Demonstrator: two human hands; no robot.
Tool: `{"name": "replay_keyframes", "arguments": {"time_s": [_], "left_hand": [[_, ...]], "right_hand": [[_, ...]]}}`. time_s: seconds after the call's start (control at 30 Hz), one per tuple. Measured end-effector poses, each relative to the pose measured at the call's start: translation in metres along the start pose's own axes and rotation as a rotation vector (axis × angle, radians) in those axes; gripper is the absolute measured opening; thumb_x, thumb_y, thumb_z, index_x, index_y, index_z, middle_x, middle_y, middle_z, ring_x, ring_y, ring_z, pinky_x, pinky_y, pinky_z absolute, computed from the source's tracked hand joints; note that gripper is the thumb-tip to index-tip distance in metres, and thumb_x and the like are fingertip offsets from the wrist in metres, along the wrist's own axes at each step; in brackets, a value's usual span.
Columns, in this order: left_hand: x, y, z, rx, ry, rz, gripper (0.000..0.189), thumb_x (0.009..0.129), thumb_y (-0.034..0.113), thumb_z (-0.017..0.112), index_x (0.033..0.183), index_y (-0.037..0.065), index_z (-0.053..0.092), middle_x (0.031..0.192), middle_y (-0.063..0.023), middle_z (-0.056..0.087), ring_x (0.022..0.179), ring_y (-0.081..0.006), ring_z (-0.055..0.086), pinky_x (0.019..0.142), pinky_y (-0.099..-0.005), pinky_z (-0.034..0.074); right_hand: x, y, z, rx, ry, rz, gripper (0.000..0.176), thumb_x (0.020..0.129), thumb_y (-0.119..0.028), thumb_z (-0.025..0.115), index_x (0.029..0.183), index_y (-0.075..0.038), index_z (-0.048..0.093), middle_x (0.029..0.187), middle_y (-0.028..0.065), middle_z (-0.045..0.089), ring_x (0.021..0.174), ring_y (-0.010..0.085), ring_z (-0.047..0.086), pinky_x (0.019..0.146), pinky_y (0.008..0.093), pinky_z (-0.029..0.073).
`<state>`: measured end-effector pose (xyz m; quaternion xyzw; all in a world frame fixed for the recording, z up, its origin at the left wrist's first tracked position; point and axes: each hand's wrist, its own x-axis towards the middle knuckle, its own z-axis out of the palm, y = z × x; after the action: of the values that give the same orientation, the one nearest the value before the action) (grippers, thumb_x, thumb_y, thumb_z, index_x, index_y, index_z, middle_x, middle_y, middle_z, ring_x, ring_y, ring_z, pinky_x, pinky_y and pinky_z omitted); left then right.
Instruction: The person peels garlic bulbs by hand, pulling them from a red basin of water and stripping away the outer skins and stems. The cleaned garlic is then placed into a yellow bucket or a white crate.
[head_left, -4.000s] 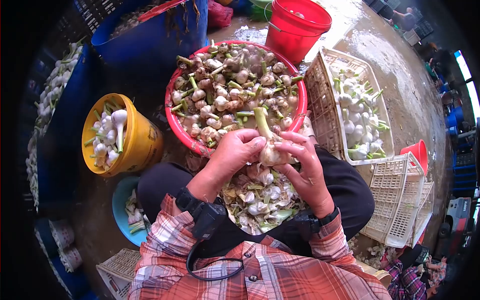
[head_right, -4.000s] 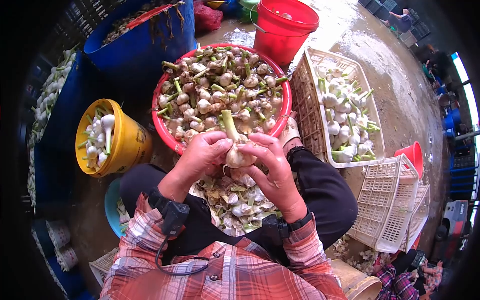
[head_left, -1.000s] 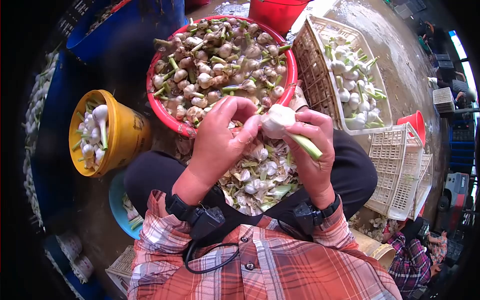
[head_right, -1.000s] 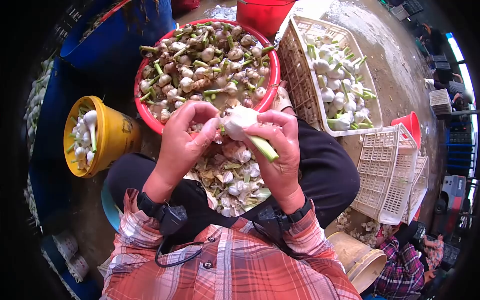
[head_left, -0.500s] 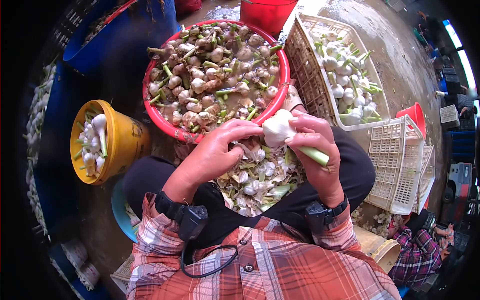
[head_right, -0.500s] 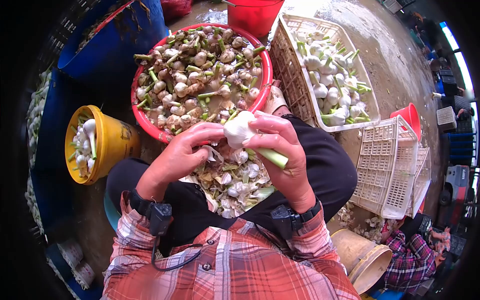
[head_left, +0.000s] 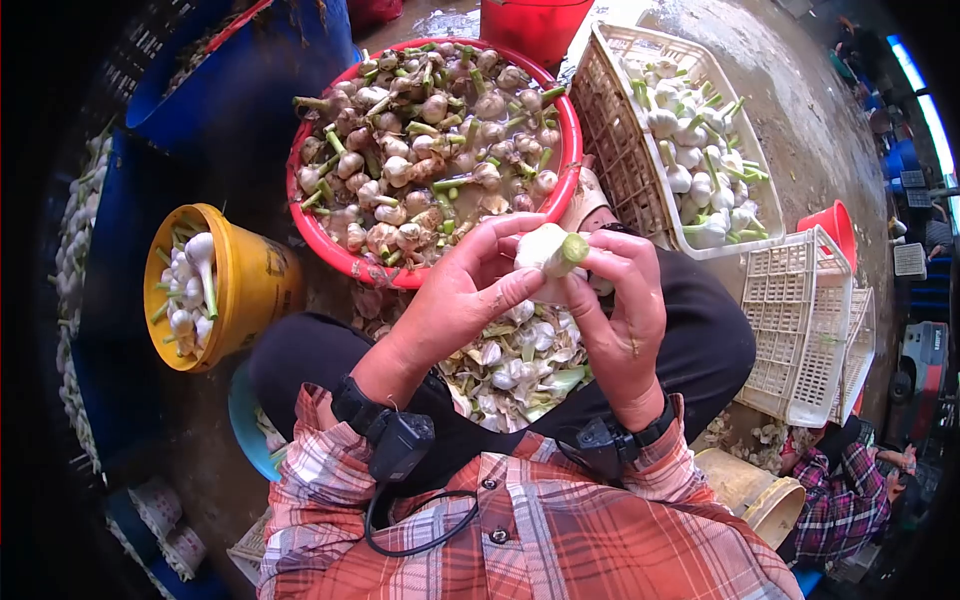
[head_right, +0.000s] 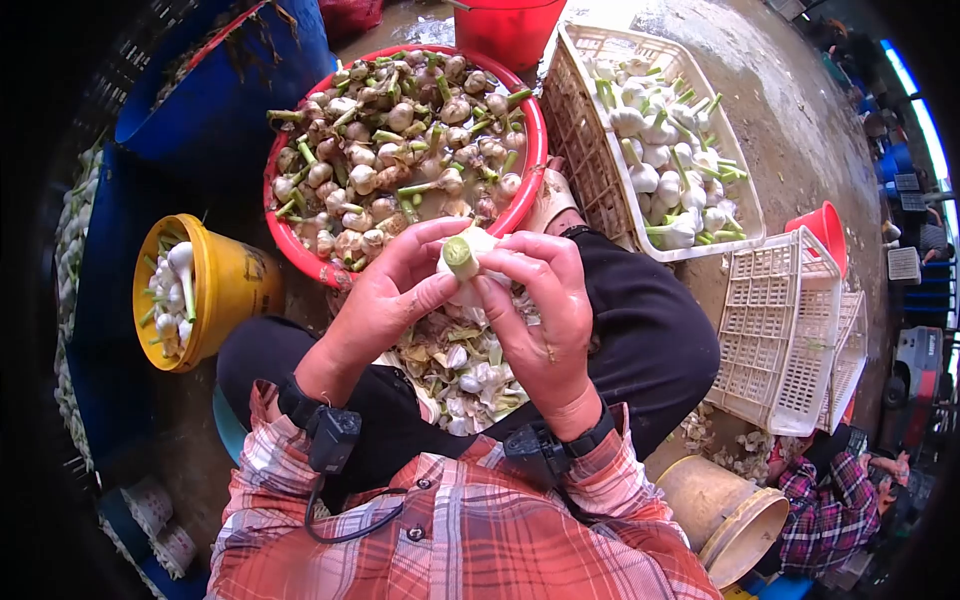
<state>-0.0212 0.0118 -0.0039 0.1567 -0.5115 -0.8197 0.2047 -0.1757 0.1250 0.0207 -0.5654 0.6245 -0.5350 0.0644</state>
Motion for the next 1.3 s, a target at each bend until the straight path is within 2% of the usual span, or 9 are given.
{"name": "replay_keyframes", "arguments": {"time_s": [0.07, 0.27, 0.5, 0.6, 0.67, 0.83, 0.97, 1.17, 1.3], "left_hand": [[0.000, -0.002, 0.006, 0.034, 0.156, 0.049, 0.056, 0.095, 0.014, 0.071, 0.145, 0.005, 0.048, 0.126, -0.0090, 0.061, 0.114, -0.0150, 0.062, 0.099, -0.0325, 0.051], [0.000, -0.001, 0.009, 0.219, 0.296, 0.158, 0.056, 0.092, 0.011, 0.074, 0.142, 0.001, 0.050, 0.129, -0.0100, 0.060, 0.114, -0.0173, 0.064, 0.099, -0.0325, 0.052], [-0.001, 0.006, 0.000, 0.165, 0.196, 0.118, 0.055, 0.094, 0.012, 0.071, 0.143, -0.001, 0.050, 0.130, -0.0097, 0.060, 0.117, -0.0167, 0.062, 0.100, -0.0320, 0.052], [-0.006, 0.019, -0.007, 0.184, 0.131, 0.026, 0.062, 0.095, 0.019, 0.072, 0.147, -0.001, 0.045, 0.136, -0.0117, 0.059, 0.123, -0.0191, 0.058, 0.107, -0.0351, 0.047], [-0.008, 0.026, -0.008, 0.014, -0.068, -0.124, 0.065, 0.094, 0.024, 0.073, 0.148, 0.000, 0.045, 0.139, -0.0110, 0.057, 0.125, -0.0201, 0.058, 0.109, -0.0362, 0.045], [-0.004, 0.016, -0.001, -0.081, 0.079, -0.168, 0.053, 0.101, 0.034, 0.064, 0.143, 0.004, 0.053, 0.126, -0.0013, 0.063, 0.108, -0.0076, 0.060, 0.087, -0.0236, 0.050], [-0.004, 0.015, -0.002, -0.027, 0.076, -0.217, 0.052, 0.100, 0.034, 0.064, 0.142, 0.004, 0.054, 0.125, -0.0014, 0.063, 0.106, -0.0074, 0.061, 0.085, -0.0223, 0.050], [-0.005, 0.006, -0.012, -0.053, 0.076, -0.205, 0.050, 0.102, 0.035, 0.061, 0.140, 0.003, 0.055, 0.121, -0.0017, 0.064, 0.103, -0.0077, 0.062, 0.083, -0.0231, 0.051], [-0.007, 0.007, -0.017, -0.128, 0.023, -0.282, 0.049, 0.104, 0.035, 0.055, 0.140, 0.002, 0.054, 0.121, -0.0051, 0.066, 0.102, -0.0112, 0.065, 0.083, -0.0267, 0.054]], "right_hand": [[0.002, -0.002, 0.004, -0.125, 0.045, -0.097, 0.027, 0.081, 0.004, 0.075, 0.106, -0.002, 0.067, 0.108, 0.0136, 0.066, 0.099, 0.0275, 0.066, 0.084, 0.0365, 0.054], [0.006, 0.003, 0.006, -0.157, 0.074, -0.112, 0.028, 0.074, 0.004, 0.075, 0.100, -0.001, 0.066, 0.104, 0.0151, 0.067, 0.092, 0.0294, 0.068, 0.081, 0.0370, 0.055], [0.014, 0.001, -0.004, -0.073, -0.020, -0.089, 0.022, 0.077, 0.005, 0.072, 0.097, -0.001, 0.067, 0.100, 0.0121, 0.066, 0.086, 0.0238, 0.068, 0.077, 0.0336, 0.056], [0.012, 0.008, -0.013, 0.578, -0.061, 0.373, 0.010, 0.093, 0.003, 0.062, 0.102, 0.001, 0.066, 0.100, 0.0039, 0.063, 0.091, 0.0095, 0.062, 0.083, 0.0255, 0.051], [0.020, 0.006, -0.020, 0.655, -0.136, 0.492, 0.010, 0.095, 0.002, 0.058, 0.103, 0.001, 0.065, 0.104, 0.0044, 0.063, 0.093, 0.0101, 0.062, 0.087, 0.0253, 0.050], [0.014, 0.003, -0.016, 0.495, -0.185, 0.313, 0.039, 0.090, -0.015, 0.077, 0.123, 0.001, 0.065, 0.120, 0.0097, 0.062, 0.107, 0.0166, 0.064, 0.092, 0.0294, 0.054], [0.015, 0.006, -0.013, 0.221, -0.185, 0.220, 0.023, 0.088, -0.007, 0.076, 0.109, 0.000, 0.071, 0.114, 0.0088, 0.064, 0.104, 0.0160, 0.065, 0.086, 0.0284, 0.055], [0.013, 0.023, -0.005, 0.408, -0.171, 0.199, 0.011, 0.092, -0.002, 0.071, 0.102, 0.002, 0.070, 0.107, 0.0070, 0.065, 0.094, 0.0132, 0.064, 0.083, 0.0260, 0.052], [0.013, 0.019, -0.004, 0.552, -0.169, 0.379, 0.008, 0.095, -0.004, 0.069, 0.102, 0.001, 0.068, 0.099, 0.0038, 0.063, 0.088, 0.0111, 0.062, 0.080, 0.0249, 0.051]]}}
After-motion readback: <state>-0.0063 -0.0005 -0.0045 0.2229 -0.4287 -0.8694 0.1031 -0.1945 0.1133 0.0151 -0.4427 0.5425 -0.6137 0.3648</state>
